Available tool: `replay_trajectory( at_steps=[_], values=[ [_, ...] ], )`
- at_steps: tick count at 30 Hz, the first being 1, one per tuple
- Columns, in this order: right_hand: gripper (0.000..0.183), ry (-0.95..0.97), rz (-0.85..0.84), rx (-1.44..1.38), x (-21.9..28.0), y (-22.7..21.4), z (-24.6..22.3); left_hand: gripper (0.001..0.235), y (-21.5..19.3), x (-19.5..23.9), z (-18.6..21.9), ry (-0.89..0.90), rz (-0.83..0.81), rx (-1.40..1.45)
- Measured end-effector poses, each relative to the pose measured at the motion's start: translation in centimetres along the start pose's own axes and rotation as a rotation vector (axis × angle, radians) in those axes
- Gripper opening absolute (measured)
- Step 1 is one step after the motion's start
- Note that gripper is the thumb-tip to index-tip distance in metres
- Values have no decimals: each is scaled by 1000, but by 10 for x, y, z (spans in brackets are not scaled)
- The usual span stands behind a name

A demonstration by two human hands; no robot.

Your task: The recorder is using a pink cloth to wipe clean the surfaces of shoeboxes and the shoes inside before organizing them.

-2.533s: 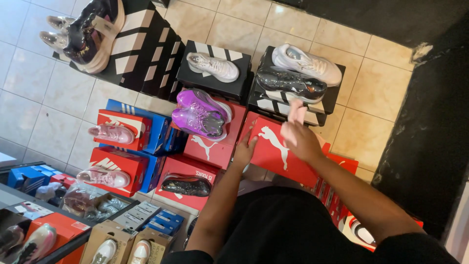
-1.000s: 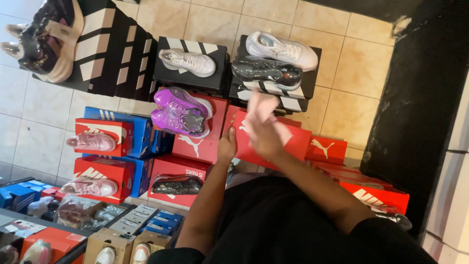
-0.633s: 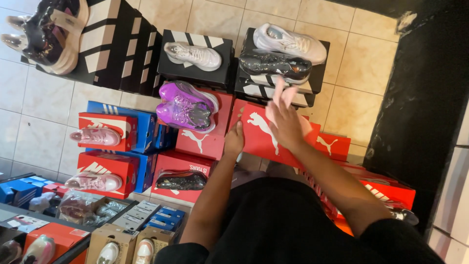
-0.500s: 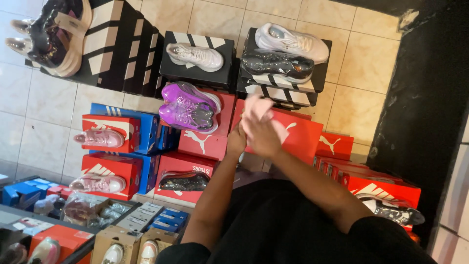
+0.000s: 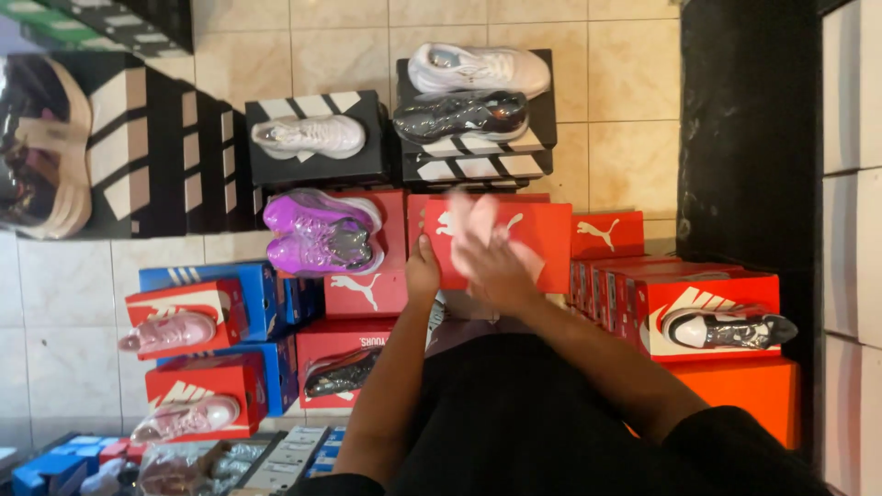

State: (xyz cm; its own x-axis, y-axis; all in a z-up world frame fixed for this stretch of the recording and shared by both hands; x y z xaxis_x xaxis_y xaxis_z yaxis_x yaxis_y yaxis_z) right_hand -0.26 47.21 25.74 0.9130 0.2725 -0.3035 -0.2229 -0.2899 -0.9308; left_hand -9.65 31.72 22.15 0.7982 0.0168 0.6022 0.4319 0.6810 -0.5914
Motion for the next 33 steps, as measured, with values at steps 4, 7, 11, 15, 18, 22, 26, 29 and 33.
replay_trajectory(
  at_steps=[4,7,11,15,18,22,26,29,33],
  values=[
    [58,-4,56,-18,-29,-102,16,67,-13,21,12,-31,-9,38],
    [74,231,140,-267,-67,-195,38,65,-24,37,31,-40,3,19],
    [75,1136,218,-807,33,-77,148,66,-26,36,30,-24,39,18],
    [47,1325,370,-1187,93,6,177,67,0,0,-6,-11,71,28],
    [57,1429,299,-1235,129,-28,138,67,-2,2,4,7,86,103],
    [33,1512,305,-1325,102,-110,61,65,-11,15,11,-14,102,36],
    [12,1408,1091,-1527,113,-112,32,62,-7,11,11,19,112,49],
    [22,1188,1055,-1868,9,-160,-30,63,-6,7,7,35,101,30],
    [25,1277,1047,-1980,-7,-44,-53,67,-8,2,11,47,73,7]
  ],
)
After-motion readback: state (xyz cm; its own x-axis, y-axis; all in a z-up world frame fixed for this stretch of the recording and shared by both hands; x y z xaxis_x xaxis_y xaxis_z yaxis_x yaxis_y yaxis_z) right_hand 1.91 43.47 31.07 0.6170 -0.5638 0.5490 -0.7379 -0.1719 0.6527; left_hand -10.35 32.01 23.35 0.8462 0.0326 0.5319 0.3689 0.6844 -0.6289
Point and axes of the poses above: each hand's wrist, its own x-axis away from the middle knuckle, its own y-axis out of the palm, z = x × y, the point moved 7 cm from there along -x, towards the middle knuckle, and after that the axes turned 2 degrees about -x, right-handed, at the moved point
